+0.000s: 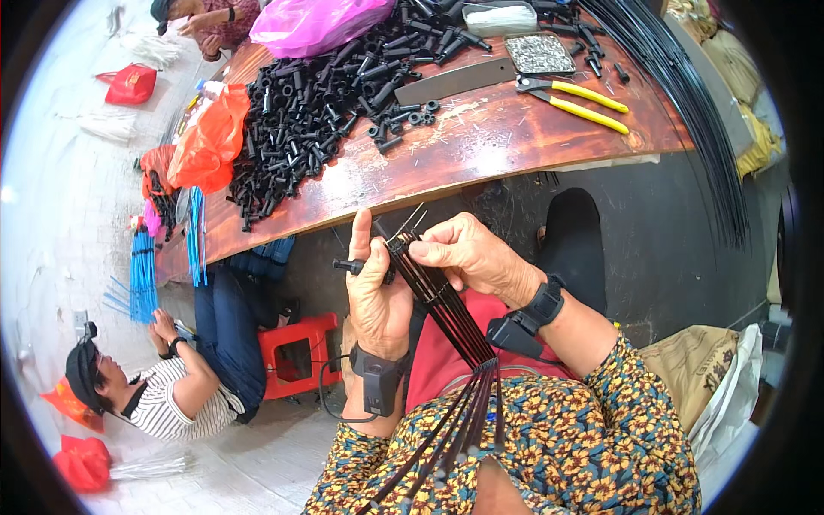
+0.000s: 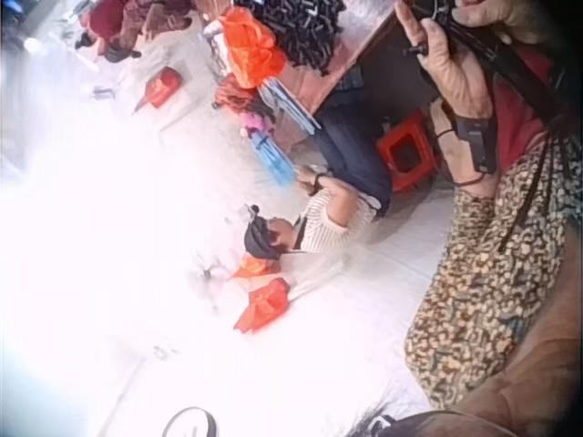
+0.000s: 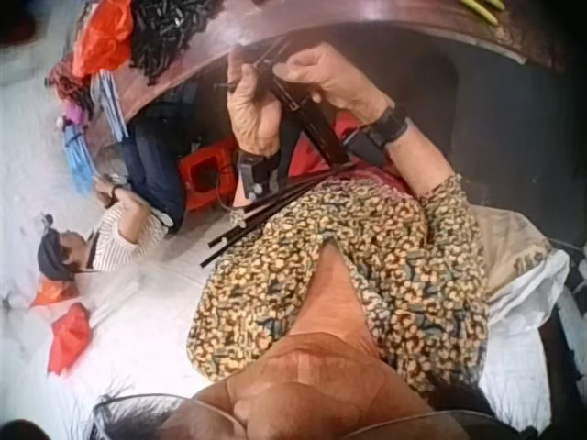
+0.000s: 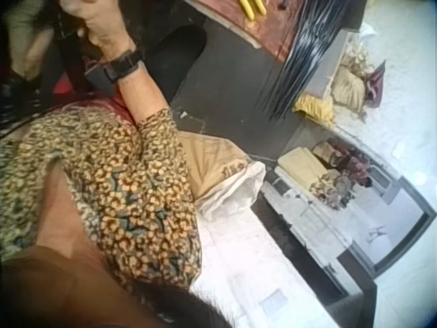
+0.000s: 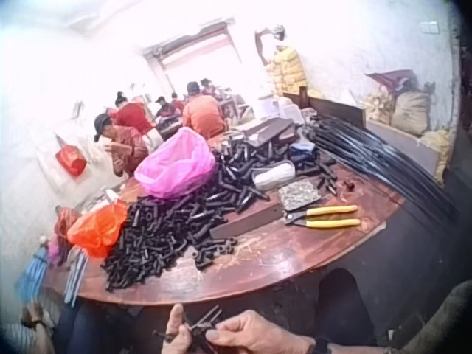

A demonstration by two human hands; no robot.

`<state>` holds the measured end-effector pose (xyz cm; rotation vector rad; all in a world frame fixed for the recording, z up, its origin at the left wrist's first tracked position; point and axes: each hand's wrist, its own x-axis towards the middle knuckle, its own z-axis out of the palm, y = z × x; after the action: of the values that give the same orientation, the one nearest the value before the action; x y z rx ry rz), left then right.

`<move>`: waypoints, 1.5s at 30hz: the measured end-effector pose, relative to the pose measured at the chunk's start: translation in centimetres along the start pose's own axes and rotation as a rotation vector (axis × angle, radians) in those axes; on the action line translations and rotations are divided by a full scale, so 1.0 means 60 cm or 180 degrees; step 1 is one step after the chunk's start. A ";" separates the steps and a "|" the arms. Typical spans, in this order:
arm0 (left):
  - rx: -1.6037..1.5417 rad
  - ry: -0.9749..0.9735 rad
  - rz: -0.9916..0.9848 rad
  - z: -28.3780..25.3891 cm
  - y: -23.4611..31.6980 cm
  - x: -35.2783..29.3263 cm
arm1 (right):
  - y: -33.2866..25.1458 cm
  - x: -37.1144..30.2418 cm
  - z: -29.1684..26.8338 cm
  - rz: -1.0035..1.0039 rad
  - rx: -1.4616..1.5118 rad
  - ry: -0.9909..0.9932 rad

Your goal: The recorder is assembling umbrella rib components, inserting thin rods into a center cap and securing them with pliers.

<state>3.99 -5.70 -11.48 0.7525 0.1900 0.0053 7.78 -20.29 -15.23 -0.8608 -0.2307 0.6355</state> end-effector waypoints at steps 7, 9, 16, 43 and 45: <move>0.0017 0.0113 -0.0002 -0.008 0.006 0.000 | -0.015 -0.015 0.029 -0.0092 -0.0038 0.0291; 0.0042 0.0182 0.0062 -0.012 0.008 0.001 | -0.019 -0.013 0.035 -0.0135 0.0183 0.0338; 0.0187 0.0177 -0.0018 0.003 0.005 0.006 | -0.032 -0.007 0.022 -0.0117 0.0556 -0.0219; 0.0678 0.0287 -0.0250 -0.058 0.090 0.036 | -0.009 0.002 0.002 0.0208 0.0134 0.0209; 0.0886 0.0157 -0.0038 -0.043 0.102 0.063 | -0.006 -0.001 0.003 0.0177 0.0211 0.0245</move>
<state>7.61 0.82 -9.79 1.0293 0.2454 -0.0140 7.83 -20.37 -14.83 -0.8282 -0.1160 0.6571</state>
